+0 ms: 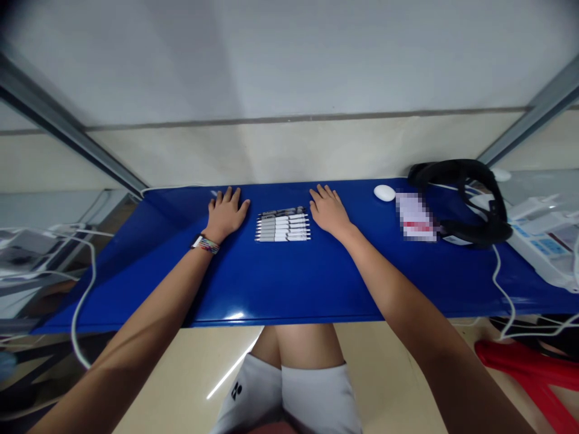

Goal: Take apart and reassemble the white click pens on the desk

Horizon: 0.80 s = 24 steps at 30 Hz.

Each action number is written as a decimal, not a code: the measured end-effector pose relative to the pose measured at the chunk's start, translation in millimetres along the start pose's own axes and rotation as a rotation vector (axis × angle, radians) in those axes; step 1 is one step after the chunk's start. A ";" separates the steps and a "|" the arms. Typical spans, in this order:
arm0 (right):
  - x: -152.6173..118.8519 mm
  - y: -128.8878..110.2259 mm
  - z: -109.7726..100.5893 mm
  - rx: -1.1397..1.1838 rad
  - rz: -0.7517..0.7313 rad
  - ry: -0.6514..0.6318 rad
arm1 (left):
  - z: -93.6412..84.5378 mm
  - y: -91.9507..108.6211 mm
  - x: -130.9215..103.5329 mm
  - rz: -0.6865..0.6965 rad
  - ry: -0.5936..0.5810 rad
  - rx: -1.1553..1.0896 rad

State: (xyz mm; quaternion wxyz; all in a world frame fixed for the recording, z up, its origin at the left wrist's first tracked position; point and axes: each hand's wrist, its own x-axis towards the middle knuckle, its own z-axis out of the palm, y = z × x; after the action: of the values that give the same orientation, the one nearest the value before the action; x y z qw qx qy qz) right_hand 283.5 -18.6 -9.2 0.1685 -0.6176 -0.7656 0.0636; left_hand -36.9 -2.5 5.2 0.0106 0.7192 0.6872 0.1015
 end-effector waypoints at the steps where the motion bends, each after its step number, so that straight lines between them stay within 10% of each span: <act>1: -0.1 -0.2 -0.3 -0.001 0.001 -0.002 | 0.4 -0.4 0.2 0.000 0.000 0.002; 24: 0.7 3.0 2.3 0.003 0.002 0.004 | 0.8 -0.7 0.1 0.006 0.004 -0.013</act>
State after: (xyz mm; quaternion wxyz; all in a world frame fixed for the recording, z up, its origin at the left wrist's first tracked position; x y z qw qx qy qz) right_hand 285.4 -17.1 -12.1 0.1708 -0.6182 -0.7646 0.0638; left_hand -37.4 -2.2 4.4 0.0136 0.7209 0.6845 0.1077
